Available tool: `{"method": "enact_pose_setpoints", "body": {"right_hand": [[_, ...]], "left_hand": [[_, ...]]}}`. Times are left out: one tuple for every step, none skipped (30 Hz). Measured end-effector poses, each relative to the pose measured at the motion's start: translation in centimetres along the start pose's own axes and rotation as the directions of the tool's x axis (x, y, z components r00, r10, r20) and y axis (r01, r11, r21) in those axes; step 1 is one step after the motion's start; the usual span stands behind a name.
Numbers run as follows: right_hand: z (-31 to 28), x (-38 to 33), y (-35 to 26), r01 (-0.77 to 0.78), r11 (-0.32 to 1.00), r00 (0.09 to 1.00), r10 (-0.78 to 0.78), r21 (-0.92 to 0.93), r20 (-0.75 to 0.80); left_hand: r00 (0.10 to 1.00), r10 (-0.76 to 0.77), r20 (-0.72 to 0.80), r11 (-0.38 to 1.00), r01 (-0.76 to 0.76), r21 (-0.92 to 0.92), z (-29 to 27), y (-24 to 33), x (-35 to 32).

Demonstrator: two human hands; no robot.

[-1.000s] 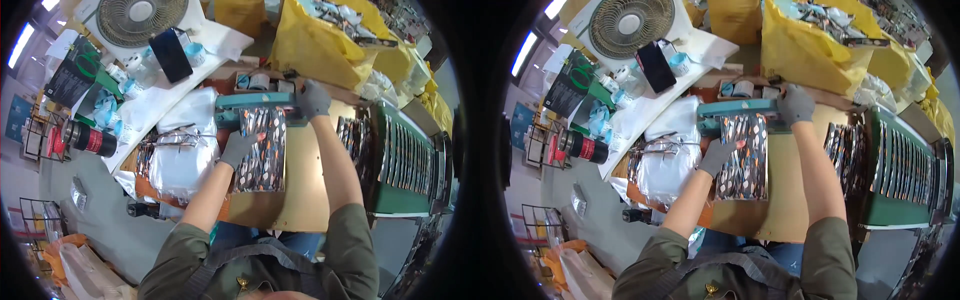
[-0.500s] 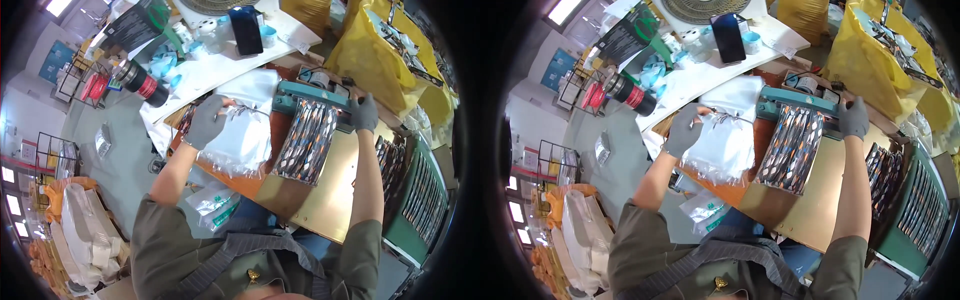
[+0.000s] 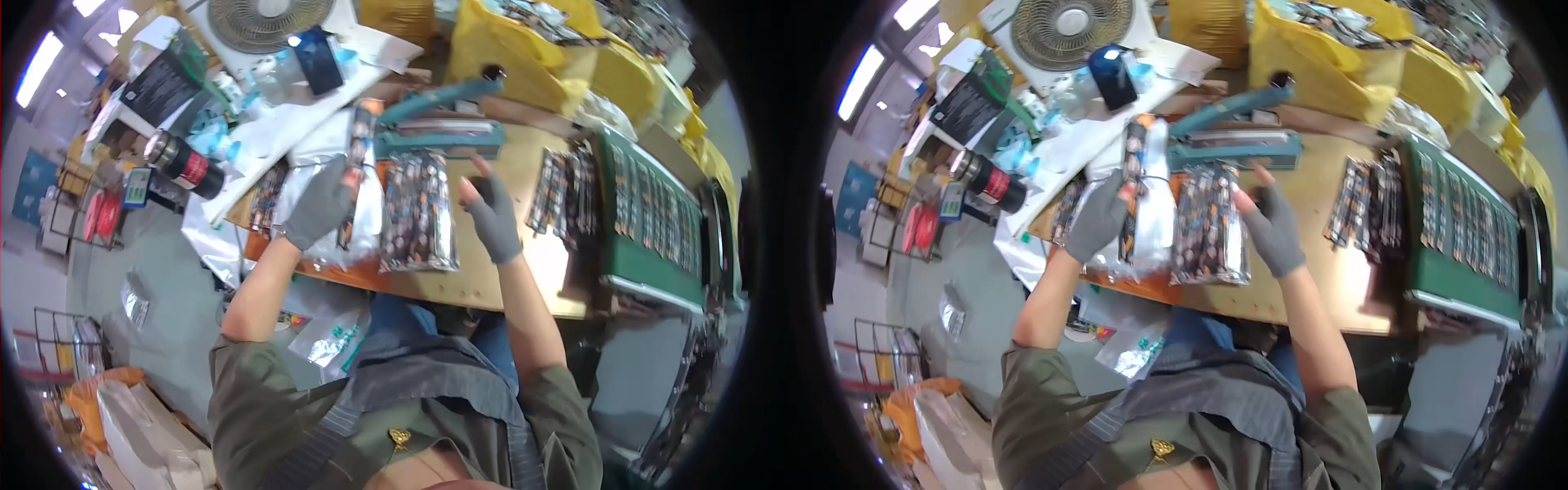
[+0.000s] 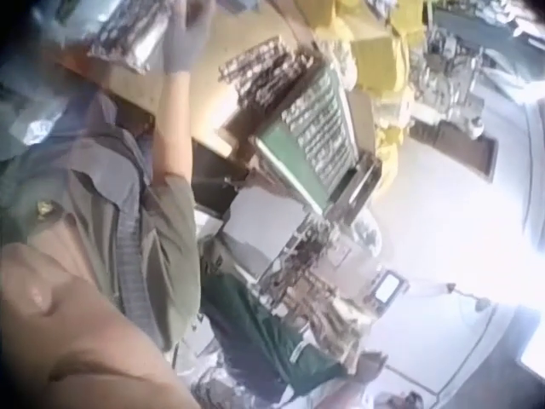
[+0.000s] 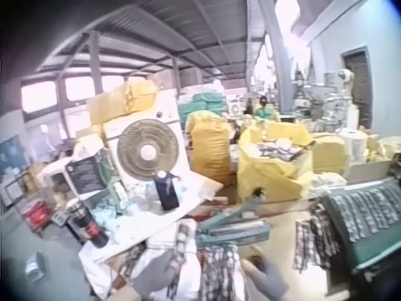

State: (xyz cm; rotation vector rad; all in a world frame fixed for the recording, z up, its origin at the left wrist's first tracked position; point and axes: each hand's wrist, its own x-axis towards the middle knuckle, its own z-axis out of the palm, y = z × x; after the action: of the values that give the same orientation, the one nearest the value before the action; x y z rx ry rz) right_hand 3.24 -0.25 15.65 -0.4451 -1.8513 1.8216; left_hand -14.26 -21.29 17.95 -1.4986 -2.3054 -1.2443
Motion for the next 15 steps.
{"method": "enact_pose_setpoints", "body": {"right_hand": [[0.7,-0.3,-3.5,0.046,0.998,0.998,-0.047,0.033,0.038],[1.2,-0.5,-5.8,0.094,0.993,0.992,-0.099,0.072,0.078],[0.6,-0.2,-7.3,0.012,1.0,0.983,-0.008,-0.022,0.181],[-0.2,-0.2,-8.2,-0.066,0.99,0.959,0.097,-0.121,0.266],[-0.9,-0.6,-8.3,0.07,0.978,0.987,-0.039,-0.196,0.159],[-1.7,-1.2,-8.9,0.095,0.974,0.994,-0.08,-0.206,0.081],[-2.6,-2.0,-9.9,0.034,0.984,0.999,-0.034,-0.174,0.004],[-3.8,-3.0,-10.8,-0.022,0.99,0.998,0.013,-0.137,-0.067],[-5.0,-3.6,-10.8,-0.018,0.988,0.996,0.005,-0.151,-0.085],[-6.3,-4.1,-10.5,0.0,0.996,0.995,-0.009,-0.093,-0.104],[-7.5,-4.8,-10.2,0.016,0.999,0.992,-0.02,-0.031,-0.123],[-8.6,-5.5,-10.3,0.018,0.999,0.99,-0.023,-0.037,-0.137],[-9.6,-6.4,-10.5,-0.087,0.988,0.996,0.087,0.127,0.003],[-10.4,-7.1,-10.5,-0.207,0.939,0.973,0.167,0.273,0.162],[-10.7,-8.0,-9.5,-0.404,0.823,0.899,0.276,0.4,0.339]], "left_hand": [[0.989,-0.065,0.133,0.974,0.092,-0.207,1.1,3.2,-0.2],[0.956,-0.098,0.277,0.902,0.203,-0.382,1.7,6.5,-0.5],[0.912,-0.21,0.353,0.706,0.391,-0.591,2.9,8.5,-1.2],[0.839,-0.282,0.466,0.43,0.544,-0.721,4.0,10.1,-1.8],[0.835,-0.226,0.502,0.494,0.542,-0.68,4.6,10.3,-2.4],[0.837,-0.196,0.511,0.491,0.535,-0.688,5.0,10.7,-3.1],[0.808,-0.291,0.513,0.546,0.58,-0.604,5.4,11.2,-4.0],[0.777,-0.387,0.497,0.589,0.623,-0.515,5.9,11.7,-4.9],[0.852,-0.379,0.362,0.626,0.524,-0.577,6.9,11.9,-5.5],[0.857,-0.36,0.368,0.625,0.515,-0.586,7.5,12.3,-5.8],[0.869,-0.383,0.314,0.609,0.493,-0.621,7.6,13.2,-5.8],[0.876,-0.408,0.259,0.593,0.469,-0.654,7.6,14.1,-5.7],[0.914,-0.347,0.211,0.689,0.401,-0.604,7.3,15.0,-5.5],[0.917,-0.336,0.215,0.689,0.395,-0.607,7.3,15.2,-5.5],[0.953,-0.221,0.205,0.788,0.299,-0.538,7.3,15.3,-5.4]]}}
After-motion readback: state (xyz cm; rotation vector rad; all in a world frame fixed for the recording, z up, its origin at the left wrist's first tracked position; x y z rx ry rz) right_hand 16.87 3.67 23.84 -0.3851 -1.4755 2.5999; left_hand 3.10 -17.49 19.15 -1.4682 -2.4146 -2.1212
